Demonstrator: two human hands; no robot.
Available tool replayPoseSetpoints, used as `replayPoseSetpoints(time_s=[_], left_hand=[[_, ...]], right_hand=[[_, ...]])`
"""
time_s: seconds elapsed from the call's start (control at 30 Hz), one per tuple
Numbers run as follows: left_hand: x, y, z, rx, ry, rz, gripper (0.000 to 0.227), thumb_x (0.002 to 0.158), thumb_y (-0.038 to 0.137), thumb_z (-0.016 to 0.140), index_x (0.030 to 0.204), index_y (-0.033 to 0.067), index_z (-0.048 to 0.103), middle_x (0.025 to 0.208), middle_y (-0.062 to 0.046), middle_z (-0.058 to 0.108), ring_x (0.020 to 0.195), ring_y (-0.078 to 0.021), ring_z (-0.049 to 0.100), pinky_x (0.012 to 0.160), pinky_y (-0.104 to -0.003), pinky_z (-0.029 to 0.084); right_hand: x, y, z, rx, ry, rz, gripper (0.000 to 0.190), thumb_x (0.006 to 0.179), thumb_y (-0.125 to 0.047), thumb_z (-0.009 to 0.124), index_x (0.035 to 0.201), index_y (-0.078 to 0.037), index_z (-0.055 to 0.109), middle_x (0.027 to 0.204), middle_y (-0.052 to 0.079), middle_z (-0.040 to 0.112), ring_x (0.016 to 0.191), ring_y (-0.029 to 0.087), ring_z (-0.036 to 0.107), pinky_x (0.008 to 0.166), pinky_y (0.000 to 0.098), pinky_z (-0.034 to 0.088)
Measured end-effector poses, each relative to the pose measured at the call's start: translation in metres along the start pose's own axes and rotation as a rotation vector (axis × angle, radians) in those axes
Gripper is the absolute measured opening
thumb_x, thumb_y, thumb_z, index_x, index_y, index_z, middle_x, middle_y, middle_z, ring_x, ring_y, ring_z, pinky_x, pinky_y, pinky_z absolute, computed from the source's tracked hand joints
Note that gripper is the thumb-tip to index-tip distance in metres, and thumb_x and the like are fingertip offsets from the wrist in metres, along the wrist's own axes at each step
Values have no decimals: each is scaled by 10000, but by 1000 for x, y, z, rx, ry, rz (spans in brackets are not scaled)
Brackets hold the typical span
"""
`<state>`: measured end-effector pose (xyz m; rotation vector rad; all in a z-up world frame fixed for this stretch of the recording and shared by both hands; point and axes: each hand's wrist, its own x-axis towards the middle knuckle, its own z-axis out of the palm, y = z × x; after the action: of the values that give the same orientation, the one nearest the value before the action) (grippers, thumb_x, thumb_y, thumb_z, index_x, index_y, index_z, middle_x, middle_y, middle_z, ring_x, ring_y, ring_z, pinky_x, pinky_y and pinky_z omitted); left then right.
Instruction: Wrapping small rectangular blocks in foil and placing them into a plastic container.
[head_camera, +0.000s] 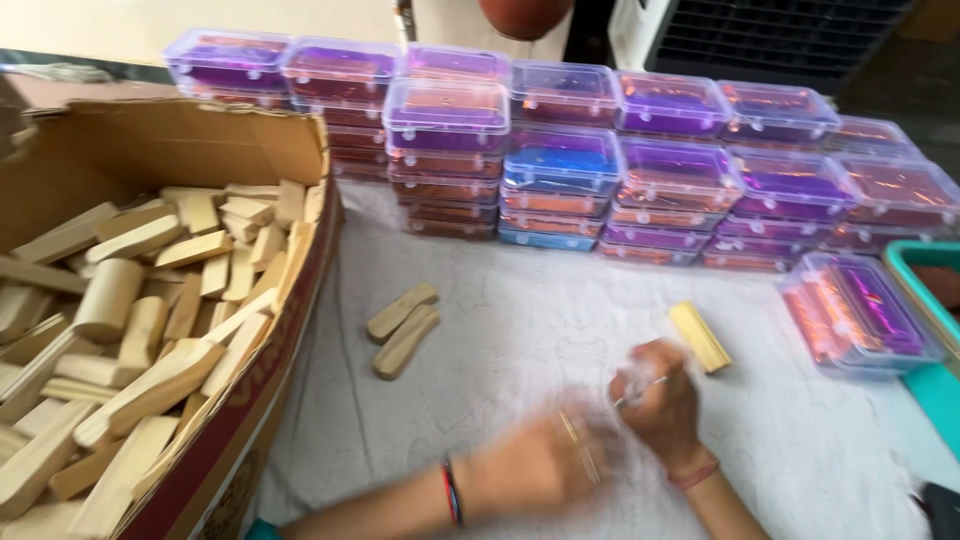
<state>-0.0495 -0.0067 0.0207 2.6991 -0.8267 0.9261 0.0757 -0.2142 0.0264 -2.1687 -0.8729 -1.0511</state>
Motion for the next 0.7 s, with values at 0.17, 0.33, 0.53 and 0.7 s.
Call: replayPoseSetpoints(time_s=[0.17,0.33,0.53,0.7], left_hand=[[-15,-164,4,222,-51,-492,648,835,295,700,1382,-17,547,1444,-222,552,1370,-374,467,1118,-535,349],[-25,-179,-20,73,-165,-850,635,860,302,705,1383,-5,519,1351,-206,579,1245,-381,524,1068,-521,378],[-27,-164,-13,156,-31,-742,453,843,131,715,1278,63,608,1196,-133,690,1085,-338,630,974,-479,479],[25,-105,-50,-43,299,-522,526,834,86,765,1326,77,577,1167,-133,708,962,-332,668,818,-447,562]], right_hand=[[-15,-26,13,166,-479,-355,439,735,-76,655,1153,-36,525,1121,147,587,942,310,644,779,437,538],[0,-39,5,239,-538,-10,426,744,-66,640,1153,-28,529,1123,145,588,925,341,650,790,434,555],[-13,-33,10,199,-536,31,316,796,-17,618,1105,-15,553,1094,135,591,893,326,658,760,424,556],[-24,-1,27,401,-481,237,240,877,25,580,1113,-19,587,1045,111,628,889,222,689,773,364,567]])
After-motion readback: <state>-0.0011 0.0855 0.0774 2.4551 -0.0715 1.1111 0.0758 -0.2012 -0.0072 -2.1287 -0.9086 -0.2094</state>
